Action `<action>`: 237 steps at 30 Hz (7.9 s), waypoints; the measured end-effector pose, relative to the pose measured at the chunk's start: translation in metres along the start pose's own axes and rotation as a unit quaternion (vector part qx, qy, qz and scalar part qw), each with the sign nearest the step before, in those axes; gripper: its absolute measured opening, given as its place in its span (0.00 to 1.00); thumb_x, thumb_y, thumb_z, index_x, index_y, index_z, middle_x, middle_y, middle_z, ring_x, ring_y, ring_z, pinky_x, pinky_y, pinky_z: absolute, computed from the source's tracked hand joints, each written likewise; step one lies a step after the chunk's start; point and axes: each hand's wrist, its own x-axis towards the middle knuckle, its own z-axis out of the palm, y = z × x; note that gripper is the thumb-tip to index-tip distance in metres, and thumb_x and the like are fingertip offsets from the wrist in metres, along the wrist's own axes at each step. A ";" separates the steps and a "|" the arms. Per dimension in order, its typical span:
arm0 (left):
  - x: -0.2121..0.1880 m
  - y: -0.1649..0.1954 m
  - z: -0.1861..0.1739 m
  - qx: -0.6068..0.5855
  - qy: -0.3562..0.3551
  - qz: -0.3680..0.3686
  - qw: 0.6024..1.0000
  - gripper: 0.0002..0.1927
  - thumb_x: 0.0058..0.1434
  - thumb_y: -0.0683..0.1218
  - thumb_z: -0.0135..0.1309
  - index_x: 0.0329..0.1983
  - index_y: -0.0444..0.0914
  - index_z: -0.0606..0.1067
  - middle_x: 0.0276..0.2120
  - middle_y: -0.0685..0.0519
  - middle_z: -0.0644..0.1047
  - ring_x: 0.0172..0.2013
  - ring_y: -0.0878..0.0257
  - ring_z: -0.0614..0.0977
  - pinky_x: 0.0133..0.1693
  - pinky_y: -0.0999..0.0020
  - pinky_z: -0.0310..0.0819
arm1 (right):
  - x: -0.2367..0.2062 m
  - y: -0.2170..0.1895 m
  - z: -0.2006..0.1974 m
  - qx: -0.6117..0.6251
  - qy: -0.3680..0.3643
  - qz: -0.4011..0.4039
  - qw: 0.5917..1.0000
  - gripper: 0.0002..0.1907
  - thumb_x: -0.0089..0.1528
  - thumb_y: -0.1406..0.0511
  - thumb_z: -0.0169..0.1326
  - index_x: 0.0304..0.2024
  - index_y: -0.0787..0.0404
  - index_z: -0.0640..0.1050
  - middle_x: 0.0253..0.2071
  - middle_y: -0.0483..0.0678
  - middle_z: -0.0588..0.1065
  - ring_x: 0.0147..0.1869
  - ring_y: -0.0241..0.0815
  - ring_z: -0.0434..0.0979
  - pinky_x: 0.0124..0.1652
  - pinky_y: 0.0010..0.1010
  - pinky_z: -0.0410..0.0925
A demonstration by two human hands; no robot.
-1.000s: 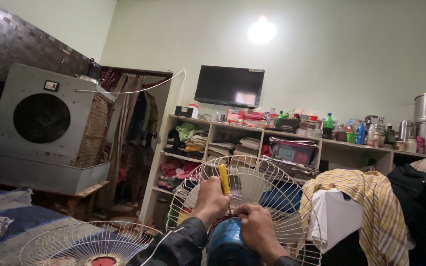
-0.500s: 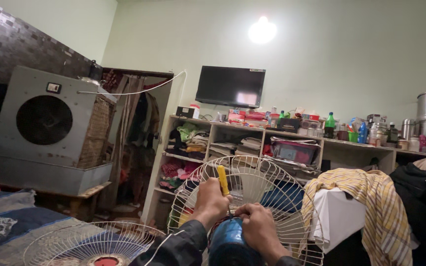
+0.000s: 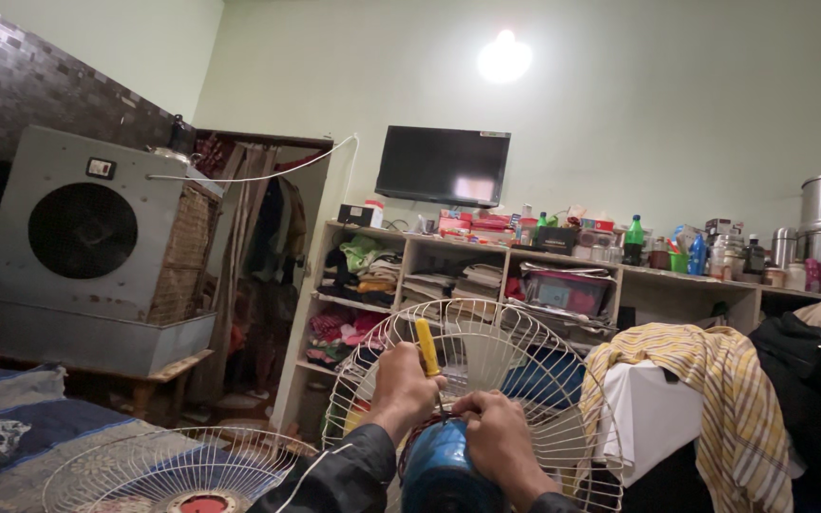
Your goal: The person uses a screwdriver to unscrew the center cap of a pedestal fan and removes the front grill guard, setting it on the bed. They then hold the fan motor housing and continue unscrewing components at the rear of the fan with the screwdriver.
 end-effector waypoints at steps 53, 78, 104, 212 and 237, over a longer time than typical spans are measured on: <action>0.006 0.001 -0.002 0.008 -0.045 -0.027 0.999 0.21 0.48 0.47 0.69 0.45 0.37 0.80 0.42 0.45 0.84 0.46 0.53 0.87 0.51 0.61 0.80 | 0.004 0.014 0.012 -0.021 0.019 -0.014 0.999 0.11 0.58 0.63 0.54 0.37 0.48 0.87 0.45 0.47 0.81 0.56 0.50 0.77 0.58 0.40 0.67; 0.003 0.032 -0.020 0.111 -0.088 0.001 0.990 0.41 0.55 0.33 0.53 0.70 0.39 0.51 0.52 0.30 0.76 0.57 0.38 0.78 0.60 0.53 0.72 | -0.001 0.005 0.002 -0.011 -0.003 0.002 1.000 0.12 0.58 0.63 0.54 0.37 0.50 0.87 0.45 0.48 0.81 0.55 0.52 0.77 0.58 0.40 0.67; 0.027 0.028 -0.008 0.210 -0.128 0.014 0.969 0.50 0.57 0.36 0.56 0.73 0.22 0.38 0.53 0.29 0.75 0.55 0.40 0.80 0.57 0.57 0.77 | -0.002 0.001 -0.002 -0.024 -0.010 0.000 1.000 0.13 0.58 0.63 0.53 0.38 0.51 0.87 0.45 0.49 0.81 0.55 0.52 0.77 0.59 0.39 0.66; 0.064 0.030 -0.033 0.369 -0.181 0.121 0.904 0.22 0.58 0.55 0.62 0.51 0.39 0.81 0.52 0.42 0.80 0.54 0.50 0.81 0.55 0.59 0.77 | 0.000 0.000 -0.006 0.008 -0.013 0.011 1.000 0.12 0.57 0.65 0.53 0.37 0.54 0.87 0.43 0.51 0.82 0.53 0.49 0.80 0.57 0.37 0.69; 0.060 0.015 -0.018 0.351 -0.174 0.289 0.873 0.13 0.58 0.45 0.60 0.47 0.42 0.81 0.57 0.44 0.72 0.58 0.45 0.76 0.57 0.52 0.72 | 0.006 0.014 0.002 0.014 0.001 -0.011 1.000 0.12 0.56 0.66 0.54 0.36 0.55 0.87 0.42 0.52 0.83 0.52 0.51 0.82 0.56 0.37 0.70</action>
